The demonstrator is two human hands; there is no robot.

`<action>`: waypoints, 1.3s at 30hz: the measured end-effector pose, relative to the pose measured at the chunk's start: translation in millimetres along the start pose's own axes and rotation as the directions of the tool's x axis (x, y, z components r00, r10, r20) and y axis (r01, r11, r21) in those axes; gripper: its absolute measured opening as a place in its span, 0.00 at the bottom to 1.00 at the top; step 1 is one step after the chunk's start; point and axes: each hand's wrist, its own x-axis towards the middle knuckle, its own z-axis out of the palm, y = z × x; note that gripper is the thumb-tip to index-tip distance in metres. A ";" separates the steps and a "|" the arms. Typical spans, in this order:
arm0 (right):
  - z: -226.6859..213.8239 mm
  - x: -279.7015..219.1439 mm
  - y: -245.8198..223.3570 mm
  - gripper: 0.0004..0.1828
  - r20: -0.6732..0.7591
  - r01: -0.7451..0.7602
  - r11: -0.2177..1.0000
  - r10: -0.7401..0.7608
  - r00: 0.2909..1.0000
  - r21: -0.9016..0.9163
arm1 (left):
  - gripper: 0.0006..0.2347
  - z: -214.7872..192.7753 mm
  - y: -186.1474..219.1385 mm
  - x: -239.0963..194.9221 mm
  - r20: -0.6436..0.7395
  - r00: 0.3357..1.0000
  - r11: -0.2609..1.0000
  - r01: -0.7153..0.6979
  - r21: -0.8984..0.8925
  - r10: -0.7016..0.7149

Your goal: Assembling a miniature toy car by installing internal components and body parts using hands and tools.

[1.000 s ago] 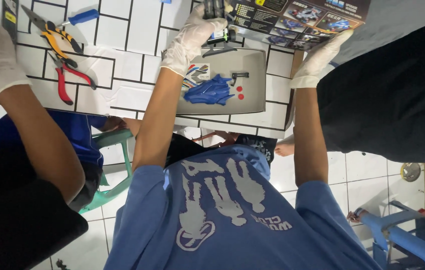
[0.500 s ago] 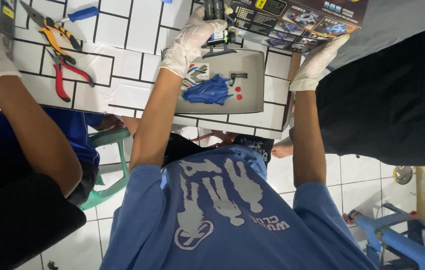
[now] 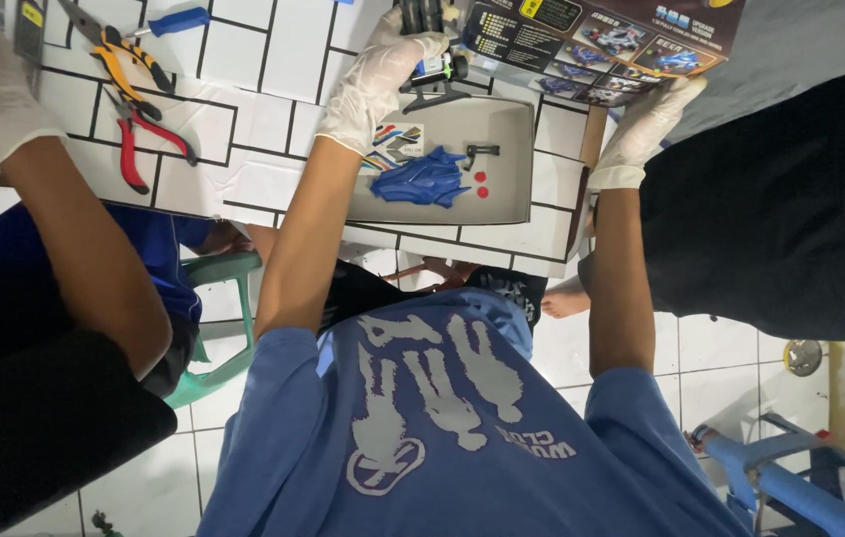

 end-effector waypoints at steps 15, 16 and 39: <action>44.1 -34.5 -39.7 0.66 -0.301 -0.143 0.954 0.059 0.952 -0.265 | 0.21 -9.2 -1.4 -12.4 -0.035 0.992 0.981 -0.124 -0.151 0.120; 37.5 -34.5 -41.3 0.58 -0.236 -0.050 0.963 -0.015 0.972 -0.266 | 0.21 -11.2 -2.8 -13.2 -0.075 0.990 0.987 -0.125 -0.103 0.117; 188.5 -235.2 -129.6 0.26 0.289 0.468 0.492 -0.397 0.871 -0.734 | 0.35 -25.6 15.9 -156.7 -0.101 0.995 0.849 -0.040 -0.526 -0.016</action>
